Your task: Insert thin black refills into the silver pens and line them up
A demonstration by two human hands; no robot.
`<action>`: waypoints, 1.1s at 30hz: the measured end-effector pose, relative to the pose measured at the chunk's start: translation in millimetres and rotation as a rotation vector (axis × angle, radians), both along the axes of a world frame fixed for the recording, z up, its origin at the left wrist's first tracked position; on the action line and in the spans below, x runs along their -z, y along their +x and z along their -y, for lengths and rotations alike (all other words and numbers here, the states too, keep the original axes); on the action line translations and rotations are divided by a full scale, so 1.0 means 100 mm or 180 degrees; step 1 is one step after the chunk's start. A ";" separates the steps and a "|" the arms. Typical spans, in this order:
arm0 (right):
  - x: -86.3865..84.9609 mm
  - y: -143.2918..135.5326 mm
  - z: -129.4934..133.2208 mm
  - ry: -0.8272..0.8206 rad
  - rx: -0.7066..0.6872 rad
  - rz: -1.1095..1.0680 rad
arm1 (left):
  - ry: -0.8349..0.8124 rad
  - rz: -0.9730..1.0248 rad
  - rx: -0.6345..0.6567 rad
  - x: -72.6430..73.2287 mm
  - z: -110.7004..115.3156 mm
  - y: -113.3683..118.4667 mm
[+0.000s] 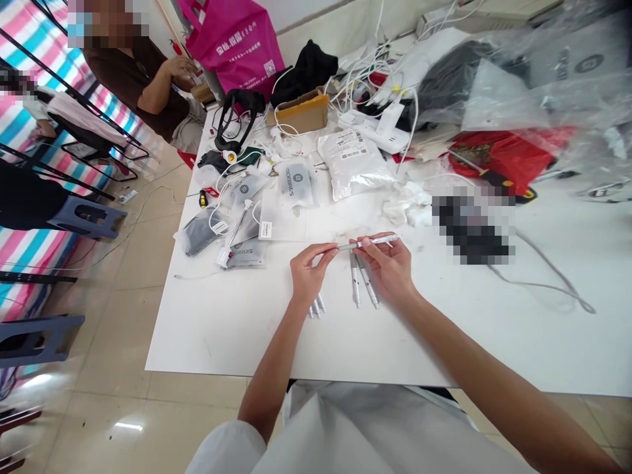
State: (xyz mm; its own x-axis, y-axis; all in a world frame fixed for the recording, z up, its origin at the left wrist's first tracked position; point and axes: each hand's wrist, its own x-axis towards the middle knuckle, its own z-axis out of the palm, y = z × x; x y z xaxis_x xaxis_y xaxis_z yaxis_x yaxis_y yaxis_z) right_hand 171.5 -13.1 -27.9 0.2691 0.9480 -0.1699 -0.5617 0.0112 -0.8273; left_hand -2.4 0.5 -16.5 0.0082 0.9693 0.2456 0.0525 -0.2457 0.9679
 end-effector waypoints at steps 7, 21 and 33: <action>-0.01 0.01 0.01 0.0147 0.0089 0.0226 | -0.0495 -0.0205 0.0475 0.06 -0.04 -0.07; -0.02 -0.02 0.02 0.0129 0.0095 0.0141 | -0.0261 -0.0001 0.0235 0.01 -0.02 -0.03; -0.01 -0.02 0.01 0.0173 0.0113 0.0180 | -0.0591 0.0170 0.0236 -0.01 -0.01 0.00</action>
State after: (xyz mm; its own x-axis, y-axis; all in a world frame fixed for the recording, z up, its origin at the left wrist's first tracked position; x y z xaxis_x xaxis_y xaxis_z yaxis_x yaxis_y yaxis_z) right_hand 169.7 -14.4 -27.1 0.3104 0.9451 -0.1020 -0.5125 0.0760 -0.8553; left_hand -2.8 1.6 -15.1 0.0729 0.9952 0.0646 -0.0118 -0.0639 0.9979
